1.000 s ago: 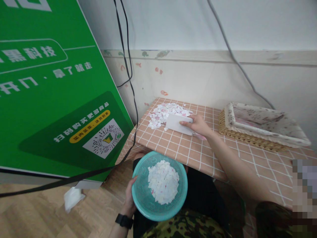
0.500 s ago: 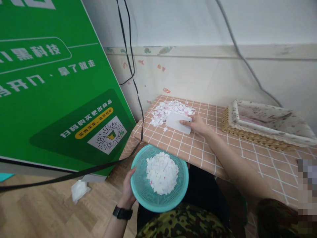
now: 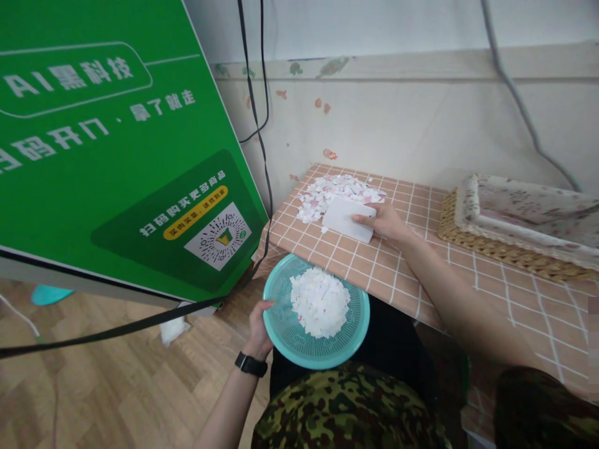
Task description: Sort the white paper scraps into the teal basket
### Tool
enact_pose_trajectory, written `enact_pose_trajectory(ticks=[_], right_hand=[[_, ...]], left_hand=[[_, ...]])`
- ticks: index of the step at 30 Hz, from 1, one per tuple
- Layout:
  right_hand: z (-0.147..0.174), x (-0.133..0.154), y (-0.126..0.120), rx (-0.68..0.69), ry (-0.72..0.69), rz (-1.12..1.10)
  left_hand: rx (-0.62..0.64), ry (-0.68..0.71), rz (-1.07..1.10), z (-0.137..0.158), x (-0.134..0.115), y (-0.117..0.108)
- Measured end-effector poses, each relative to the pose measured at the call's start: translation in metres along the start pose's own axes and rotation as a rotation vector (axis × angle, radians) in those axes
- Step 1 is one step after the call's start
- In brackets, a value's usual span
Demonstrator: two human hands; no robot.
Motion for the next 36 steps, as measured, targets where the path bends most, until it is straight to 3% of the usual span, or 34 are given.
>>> enact_pose_trajectory(ticks=[8, 13, 19, 21, 28, 30, 33, 36], right_hand=[[0.001, -0.003, 0.007, 0.081, 0.02, 0.026], [0.005, -0.001, 0.012, 0.217, 0.08, -0.1], [0.002, -0.007, 0.008, 0.081, 0.104, -0.198], [0.005, -0.004, 0.009, 0.137, 0.131, -0.184], [0.025, 0.021, 0.022, 0.522, 0.096, -0.048], [0.023, 0.022, 0.018, 0.479, 0.088, -0.068], [0.009, 0.017, 0.005, 0.164, 0.008, -0.027], [-0.008, 0.015, -0.001, -0.097, -0.123, 0.209]], left_hand=[[-0.041, -0.024, 0.023, -0.001, -0.005, 0.011], [-0.052, 0.015, 0.011, 0.003, -0.011, 0.022], [-0.054, 0.016, 0.01, 0.006, -0.012, 0.025], [-0.051, 0.005, 0.001, 0.006, -0.012, 0.026], [-0.044, -0.013, 0.008, 0.006, -0.013, 0.028], [-0.04, -0.016, 0.007, 0.005, -0.012, 0.027], [-0.056, 0.014, 0.014, 0.003, -0.012, 0.025], [-0.063, 0.028, 0.012, 0.0, -0.01, 0.021]])
Point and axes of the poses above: each hand's wrist, its own z-axis away from the middle knuckle, its own y-axis out of the palm, x = y × z, the point moved 3 cm from there along -z, towards the middle knuckle, and after that the axes turned 6 degrees about z, right-handed, at the moved point
